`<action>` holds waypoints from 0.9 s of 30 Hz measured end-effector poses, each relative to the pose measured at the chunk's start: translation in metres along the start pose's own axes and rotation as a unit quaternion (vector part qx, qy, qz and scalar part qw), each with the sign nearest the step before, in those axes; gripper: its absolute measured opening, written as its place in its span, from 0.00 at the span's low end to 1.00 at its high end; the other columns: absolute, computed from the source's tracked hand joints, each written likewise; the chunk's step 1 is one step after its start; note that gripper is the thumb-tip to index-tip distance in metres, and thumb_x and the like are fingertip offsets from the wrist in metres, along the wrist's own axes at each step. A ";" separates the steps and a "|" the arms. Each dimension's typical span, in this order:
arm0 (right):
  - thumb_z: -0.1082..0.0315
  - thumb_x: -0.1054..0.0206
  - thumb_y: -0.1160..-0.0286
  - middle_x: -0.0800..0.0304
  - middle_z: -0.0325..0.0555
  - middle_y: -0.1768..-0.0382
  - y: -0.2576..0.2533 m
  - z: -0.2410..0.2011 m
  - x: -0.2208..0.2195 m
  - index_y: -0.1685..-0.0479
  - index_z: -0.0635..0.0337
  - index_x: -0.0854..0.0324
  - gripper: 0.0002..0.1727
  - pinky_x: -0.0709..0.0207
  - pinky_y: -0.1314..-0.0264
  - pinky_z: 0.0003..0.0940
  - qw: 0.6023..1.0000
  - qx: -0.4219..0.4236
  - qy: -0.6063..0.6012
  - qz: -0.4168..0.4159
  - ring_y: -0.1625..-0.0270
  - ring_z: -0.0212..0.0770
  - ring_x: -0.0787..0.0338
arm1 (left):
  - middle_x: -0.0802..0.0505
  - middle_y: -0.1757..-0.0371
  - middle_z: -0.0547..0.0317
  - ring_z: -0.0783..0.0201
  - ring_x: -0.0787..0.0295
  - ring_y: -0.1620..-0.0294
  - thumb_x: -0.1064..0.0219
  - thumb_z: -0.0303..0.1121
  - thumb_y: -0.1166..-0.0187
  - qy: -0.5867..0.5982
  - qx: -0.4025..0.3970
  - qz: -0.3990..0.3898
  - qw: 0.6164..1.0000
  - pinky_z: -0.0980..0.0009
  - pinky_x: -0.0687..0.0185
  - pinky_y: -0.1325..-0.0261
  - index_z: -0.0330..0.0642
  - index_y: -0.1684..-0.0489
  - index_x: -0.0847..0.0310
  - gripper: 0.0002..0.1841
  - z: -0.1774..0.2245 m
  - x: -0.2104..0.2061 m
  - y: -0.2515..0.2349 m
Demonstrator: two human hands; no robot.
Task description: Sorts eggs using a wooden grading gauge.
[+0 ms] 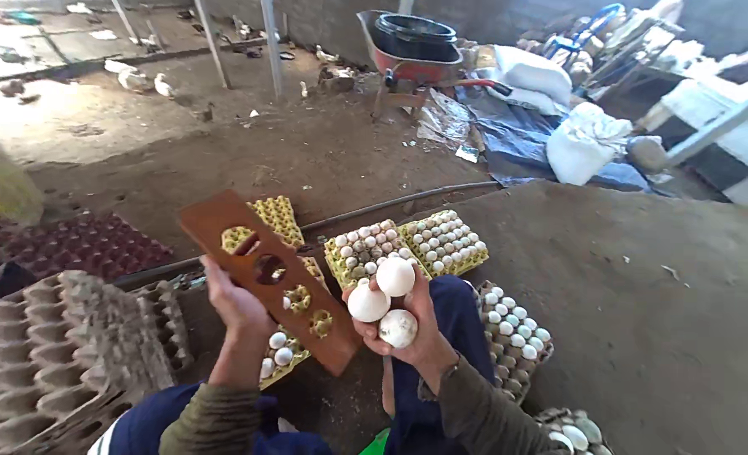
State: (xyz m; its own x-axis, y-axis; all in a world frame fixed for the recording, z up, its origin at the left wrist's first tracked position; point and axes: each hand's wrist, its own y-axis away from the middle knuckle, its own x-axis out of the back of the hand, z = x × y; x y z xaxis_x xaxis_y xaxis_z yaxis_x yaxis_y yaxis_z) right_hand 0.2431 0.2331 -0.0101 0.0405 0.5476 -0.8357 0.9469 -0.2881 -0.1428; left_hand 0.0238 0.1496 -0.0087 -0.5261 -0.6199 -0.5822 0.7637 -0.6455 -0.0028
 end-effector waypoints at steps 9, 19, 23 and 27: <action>0.26 0.38 0.34 0.14 0.51 0.28 0.044 -0.010 0.012 0.45 0.34 0.10 0.31 0.21 0.75 0.24 0.982 0.099 -0.144 -0.068 0.64 0.39 0.07 | 0.09 0.37 0.53 0.53 0.09 0.40 0.98 0.64 0.22 -0.015 -0.017 -0.089 0.996 0.52 0.11 0.42 0.52 0.30 0.28 0.50 -0.010 0.023 -0.016; 0.28 0.35 0.34 0.12 0.48 0.31 0.144 -0.029 0.034 0.42 0.35 0.10 0.30 0.21 0.76 0.22 0.976 0.193 -0.092 0.030 0.66 0.35 0.09 | 0.06 0.48 0.63 0.70 0.09 0.45 0.56 0.35 0.07 -0.127 -0.005 -0.164 0.978 0.75 0.14 0.40 0.45 0.45 0.20 0.16 -0.017 0.038 -0.028; 0.21 0.44 0.32 0.12 0.50 0.33 0.237 -0.011 0.065 0.41 0.38 0.16 0.36 0.21 0.75 0.24 0.938 0.237 -0.039 0.250 0.66 0.36 0.09 | 0.09 0.57 0.67 0.77 0.11 0.53 0.50 0.23 0.12 -0.224 -0.019 -0.105 0.969 0.81 0.15 0.47 0.38 0.52 0.24 0.09 -0.011 0.014 -0.010; 0.30 0.68 0.14 0.10 0.49 0.53 0.305 0.002 0.072 0.34 0.50 0.28 0.38 0.20 0.77 0.27 0.802 0.205 -0.002 0.561 0.71 0.37 0.12 | 0.08 0.49 0.66 0.71 0.11 0.46 0.41 0.29 0.13 -0.163 0.037 -0.081 0.983 0.75 0.15 0.39 0.45 0.47 0.18 0.07 -0.021 0.006 0.000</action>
State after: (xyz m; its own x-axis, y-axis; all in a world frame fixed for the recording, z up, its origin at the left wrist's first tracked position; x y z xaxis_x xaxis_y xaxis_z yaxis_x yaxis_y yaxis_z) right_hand 0.5342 0.1833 -0.1148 0.7922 -0.2392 -0.5614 0.1303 -0.8325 0.5385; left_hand 0.0280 0.1551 -0.0292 -0.7395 -0.6084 -0.2881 0.6370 -0.7709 -0.0070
